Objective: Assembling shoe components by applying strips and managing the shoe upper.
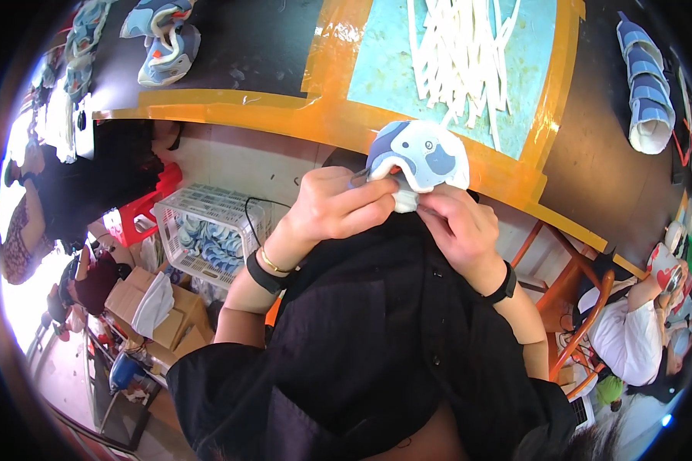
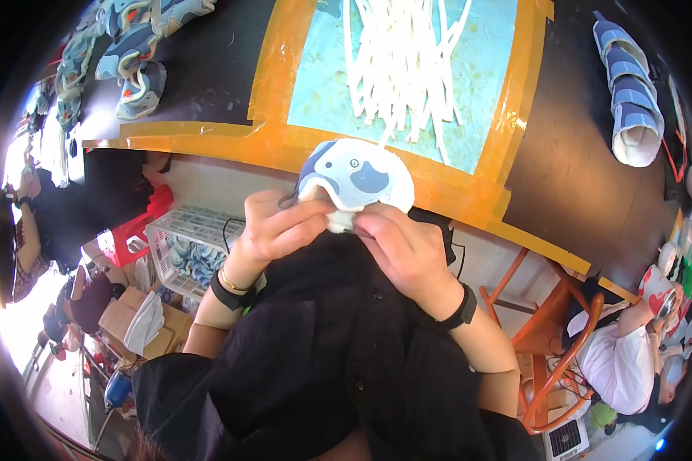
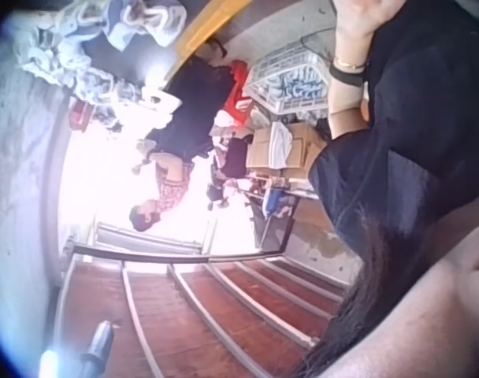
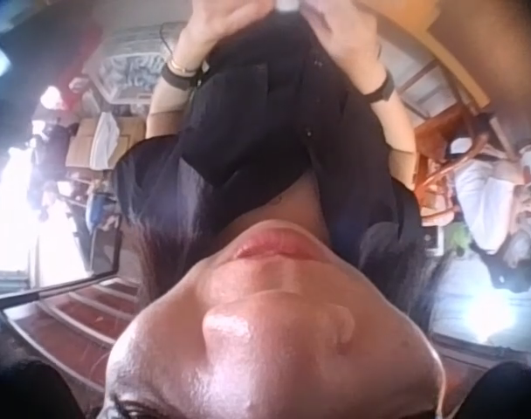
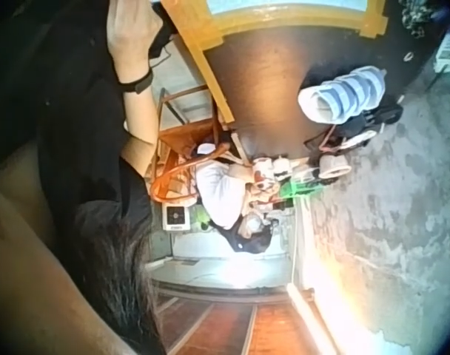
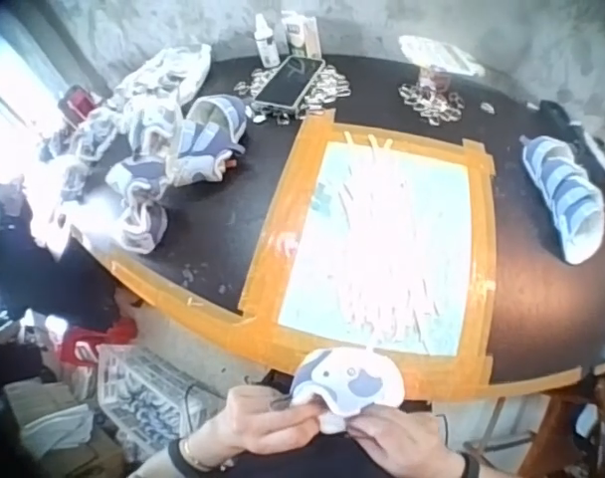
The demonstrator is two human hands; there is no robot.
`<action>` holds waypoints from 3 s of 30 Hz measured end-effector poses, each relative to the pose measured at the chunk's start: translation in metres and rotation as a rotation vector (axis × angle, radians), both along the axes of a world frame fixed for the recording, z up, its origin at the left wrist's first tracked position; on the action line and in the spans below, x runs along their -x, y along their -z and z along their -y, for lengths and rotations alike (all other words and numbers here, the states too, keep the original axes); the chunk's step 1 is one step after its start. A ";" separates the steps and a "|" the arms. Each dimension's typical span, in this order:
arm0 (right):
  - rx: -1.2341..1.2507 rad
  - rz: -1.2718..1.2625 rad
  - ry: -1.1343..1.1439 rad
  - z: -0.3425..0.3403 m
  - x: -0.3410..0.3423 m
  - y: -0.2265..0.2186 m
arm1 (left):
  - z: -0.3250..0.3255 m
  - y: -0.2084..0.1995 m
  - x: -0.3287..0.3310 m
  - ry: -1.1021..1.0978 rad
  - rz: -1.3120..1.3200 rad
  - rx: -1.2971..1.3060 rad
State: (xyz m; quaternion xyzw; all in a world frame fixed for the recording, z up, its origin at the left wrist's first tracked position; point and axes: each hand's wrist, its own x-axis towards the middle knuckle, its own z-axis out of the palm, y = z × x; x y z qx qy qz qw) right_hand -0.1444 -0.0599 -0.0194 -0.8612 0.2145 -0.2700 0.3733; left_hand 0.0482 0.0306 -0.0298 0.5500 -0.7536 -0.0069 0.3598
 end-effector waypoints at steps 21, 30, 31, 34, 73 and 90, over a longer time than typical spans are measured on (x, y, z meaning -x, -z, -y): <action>0.196 0.100 -0.039 0.005 0.009 0.019 | 0.026 -0.059 0.001 0.104 0.167 -0.579; 0.140 0.094 -0.036 0.009 0.003 0.013 | 0.027 -0.047 -0.003 0.130 0.172 -0.491; 0.118 0.093 -0.025 0.008 0.002 0.013 | 0.028 -0.049 -0.004 0.138 0.174 -0.501; 0.116 0.084 0.003 0.007 -0.001 0.011 | 0.031 -0.054 -0.006 0.155 0.182 -0.532; 0.173 -0.143 -0.023 0.001 -0.003 0.006 | 0.036 -0.054 -0.011 0.131 0.154 -0.650; 0.104 -0.002 0.032 0.000 -0.003 0.012 | 0.020 -0.066 -0.020 0.073 -0.039 -0.451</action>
